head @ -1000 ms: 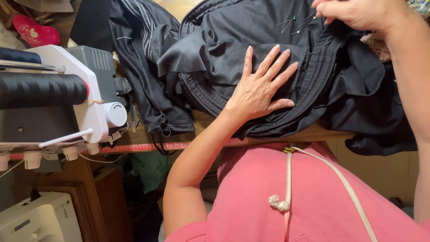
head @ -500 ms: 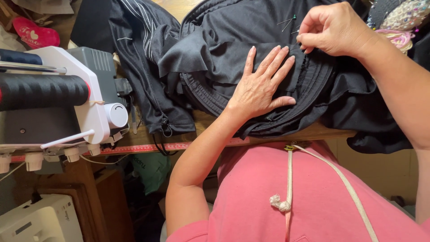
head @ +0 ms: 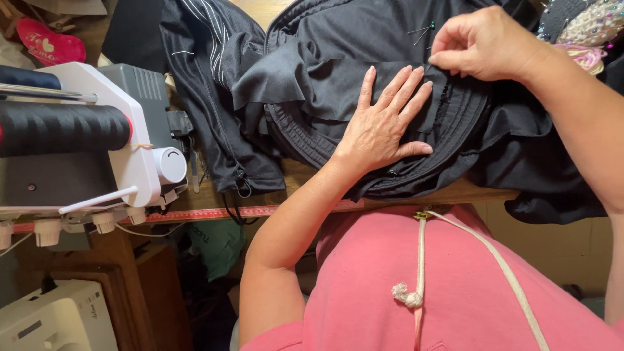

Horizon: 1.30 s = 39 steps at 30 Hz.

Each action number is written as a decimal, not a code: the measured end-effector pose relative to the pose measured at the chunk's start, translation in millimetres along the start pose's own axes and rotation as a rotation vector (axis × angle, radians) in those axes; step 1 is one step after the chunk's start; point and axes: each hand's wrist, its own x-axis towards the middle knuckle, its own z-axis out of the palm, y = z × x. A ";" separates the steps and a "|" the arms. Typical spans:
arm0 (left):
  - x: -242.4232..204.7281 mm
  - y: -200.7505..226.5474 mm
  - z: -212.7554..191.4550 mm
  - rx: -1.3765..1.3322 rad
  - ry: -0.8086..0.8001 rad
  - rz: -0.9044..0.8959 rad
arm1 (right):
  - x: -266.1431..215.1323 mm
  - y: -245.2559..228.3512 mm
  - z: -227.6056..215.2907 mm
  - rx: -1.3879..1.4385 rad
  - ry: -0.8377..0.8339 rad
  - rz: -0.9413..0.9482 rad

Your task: Aligning a fabric patch onto a garment, securing it with pins, and trimming the excess with scissors.

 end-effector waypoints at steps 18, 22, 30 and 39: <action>-8.1 -0.8 -16.4 0.044 -0.061 0.034 | 16.3 22.3 3.4 0.384 -0.170 0.175; -7.2 -2.4 -16.6 0.021 -0.076 0.037 | 13.4 11.4 1.7 0.294 -0.224 0.169; -6.9 -2.6 -15.0 0.021 -0.073 0.023 | -1.4 -7.1 -0.5 0.131 -0.042 0.075; -27.4 -16.5 6.4 -0.247 0.275 0.086 | -48.7 22.6 31.7 -0.622 0.301 -0.645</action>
